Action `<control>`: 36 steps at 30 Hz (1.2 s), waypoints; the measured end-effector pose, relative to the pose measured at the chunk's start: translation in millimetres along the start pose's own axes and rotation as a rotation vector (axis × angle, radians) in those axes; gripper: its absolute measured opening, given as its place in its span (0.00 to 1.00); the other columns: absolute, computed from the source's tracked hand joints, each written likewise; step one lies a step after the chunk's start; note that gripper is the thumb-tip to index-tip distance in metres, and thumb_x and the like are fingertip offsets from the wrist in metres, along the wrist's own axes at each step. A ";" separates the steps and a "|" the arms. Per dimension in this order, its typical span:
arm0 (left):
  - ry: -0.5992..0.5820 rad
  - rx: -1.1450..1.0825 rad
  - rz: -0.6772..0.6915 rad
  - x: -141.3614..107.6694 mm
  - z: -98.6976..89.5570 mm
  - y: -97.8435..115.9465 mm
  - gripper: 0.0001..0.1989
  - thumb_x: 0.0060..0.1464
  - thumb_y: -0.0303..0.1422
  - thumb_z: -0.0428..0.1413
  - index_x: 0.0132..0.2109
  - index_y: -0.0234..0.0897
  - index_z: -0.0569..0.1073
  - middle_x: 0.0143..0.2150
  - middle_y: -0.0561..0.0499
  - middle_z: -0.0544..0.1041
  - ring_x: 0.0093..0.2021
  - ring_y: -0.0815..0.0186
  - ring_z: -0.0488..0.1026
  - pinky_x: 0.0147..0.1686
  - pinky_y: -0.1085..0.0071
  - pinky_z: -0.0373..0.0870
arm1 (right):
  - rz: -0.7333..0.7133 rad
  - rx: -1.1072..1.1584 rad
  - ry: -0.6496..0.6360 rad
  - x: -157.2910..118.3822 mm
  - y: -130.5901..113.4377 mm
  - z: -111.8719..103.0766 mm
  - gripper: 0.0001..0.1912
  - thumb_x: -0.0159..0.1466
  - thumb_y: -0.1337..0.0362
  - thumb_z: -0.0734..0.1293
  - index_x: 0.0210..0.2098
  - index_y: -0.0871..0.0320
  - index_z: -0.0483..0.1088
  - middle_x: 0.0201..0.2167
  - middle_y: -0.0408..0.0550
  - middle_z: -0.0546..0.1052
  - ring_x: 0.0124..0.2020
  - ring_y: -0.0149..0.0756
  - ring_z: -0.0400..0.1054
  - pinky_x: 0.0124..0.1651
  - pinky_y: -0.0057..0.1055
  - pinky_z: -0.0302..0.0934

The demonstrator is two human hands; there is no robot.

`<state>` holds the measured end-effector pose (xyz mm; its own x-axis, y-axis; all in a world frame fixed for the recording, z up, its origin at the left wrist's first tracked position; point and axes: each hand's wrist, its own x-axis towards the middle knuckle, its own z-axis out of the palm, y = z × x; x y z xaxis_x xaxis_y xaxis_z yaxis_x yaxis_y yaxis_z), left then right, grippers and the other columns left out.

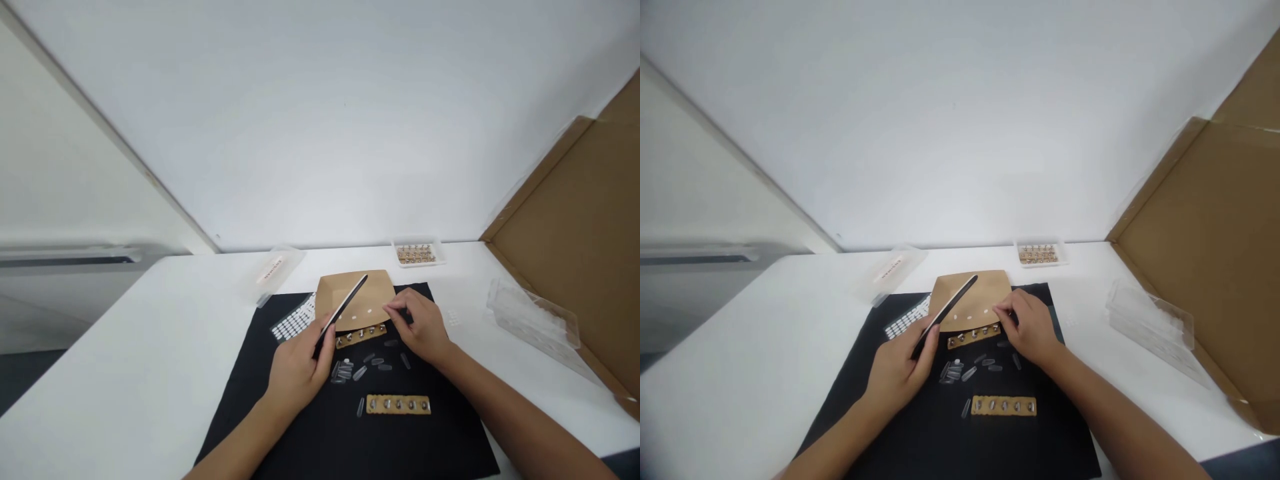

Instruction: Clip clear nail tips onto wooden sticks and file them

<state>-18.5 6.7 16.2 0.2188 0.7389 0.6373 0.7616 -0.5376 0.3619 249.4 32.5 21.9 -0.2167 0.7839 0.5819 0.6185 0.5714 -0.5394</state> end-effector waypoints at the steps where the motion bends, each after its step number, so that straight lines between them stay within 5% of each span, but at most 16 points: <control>1: -0.008 -0.009 -0.001 -0.3 0.2 0.5 0.13 0.71 0.35 0.51 0.55 0.37 0.77 0.45 0.46 0.87 0.38 0.59 0.86 0.38 0.70 0.80 | -0.001 0.016 -0.002 -0.1 -1.5 0.5 0.06 0.75 0.61 0.66 0.39 0.52 0.70 0.36 0.48 0.79 0.38 0.40 0.74 0.41 0.37 0.67; 7: -0.063 -0.094 -0.070 3.3 -0.5 3.5 0.14 0.72 0.37 0.50 0.53 0.36 0.77 0.44 0.48 0.86 0.39 0.61 0.85 0.38 0.71 0.79 | 0.057 0.096 0.067 0.7 -4.1 1.0 0.06 0.73 0.62 0.68 0.38 0.53 0.73 0.35 0.45 0.78 0.32 0.35 0.70 0.37 0.33 0.64; 14: -0.173 -0.277 -0.303 10.5 -4.7 11.7 0.17 0.72 0.40 0.49 0.51 0.36 0.79 0.34 0.51 0.84 0.41 0.60 0.85 0.43 0.71 0.78 | 0.108 0.098 0.020 3.7 -9.2 3.3 0.07 0.73 0.62 0.66 0.38 0.53 0.73 0.35 0.45 0.78 0.31 0.35 0.69 0.37 0.33 0.63; 18: -0.178 -0.322 -0.327 10.6 -3.8 13.3 0.18 0.72 0.41 0.49 0.52 0.36 0.80 0.42 0.47 0.85 0.44 0.60 0.84 0.44 0.71 0.77 | 0.109 0.068 -0.085 20.5 -18.3 7.0 0.07 0.74 0.61 0.65 0.38 0.54 0.71 0.34 0.45 0.77 0.34 0.37 0.71 0.39 0.32 0.62; 23: -0.244 -0.351 -0.286 13.2 -8.6 12.6 0.19 0.72 0.43 0.48 0.52 0.37 0.79 0.45 0.47 0.85 0.43 0.60 0.84 0.43 0.70 0.77 | 0.173 0.085 -0.154 31.2 -23.1 -6.8 0.10 0.77 0.62 0.57 0.51 0.53 0.69 0.30 0.42 0.74 0.30 0.37 0.70 0.37 0.33 0.61; 26: -0.288 -0.314 -0.257 20.8 -20.5 10.3 0.19 0.71 0.44 0.48 0.50 0.37 0.78 0.40 0.49 0.84 0.41 0.60 0.83 0.41 0.70 0.75 | 0.242 0.070 -0.156 13.4 -21.6 -29.6 0.13 0.78 0.63 0.54 0.48 0.52 0.70 0.32 0.43 0.75 0.33 0.38 0.71 0.40 0.34 0.63; 29: -0.416 -0.304 -0.272 31.1 -37.6 9.7 0.19 0.72 0.45 0.46 0.48 0.38 0.77 0.28 0.55 0.78 0.25 0.65 0.75 0.32 0.71 0.71 | 0.261 0.098 -0.249 -21.3 -19.6 -54.6 0.13 0.78 0.64 0.54 0.46 0.52 0.69 0.41 0.46 0.77 0.42 0.40 0.72 0.47 0.36 0.65; 33: -0.582 -0.255 -0.149 37.2 -59.5 18.7 0.21 0.72 0.45 0.45 0.36 0.39 0.74 0.28 0.54 0.77 0.29 0.65 0.76 0.35 0.71 0.68 | 0.261 0.038 -0.334 -72.1 -15.8 -74.4 0.12 0.77 0.66 0.55 0.50 0.51 0.68 0.43 0.48 0.74 0.44 0.40 0.72 0.49 0.39 0.67; 36: -0.601 -0.191 -0.198 27.9 -71.7 28.4 0.21 0.72 0.48 0.44 0.42 0.41 0.74 0.27 0.55 0.76 0.28 0.63 0.75 0.33 0.70 0.68 | 0.251 0.006 -0.343 -95.6 -12.0 -77.2 0.13 0.76 0.68 0.56 0.52 0.51 0.69 0.45 0.50 0.73 0.46 0.42 0.72 0.52 0.42 0.68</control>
<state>-34.5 -17.0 93.0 0.4307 0.8994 0.0755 0.7129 -0.3903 0.5826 321.1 -68.1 19.8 -0.2990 0.9339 0.1962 0.6800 0.3528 -0.6428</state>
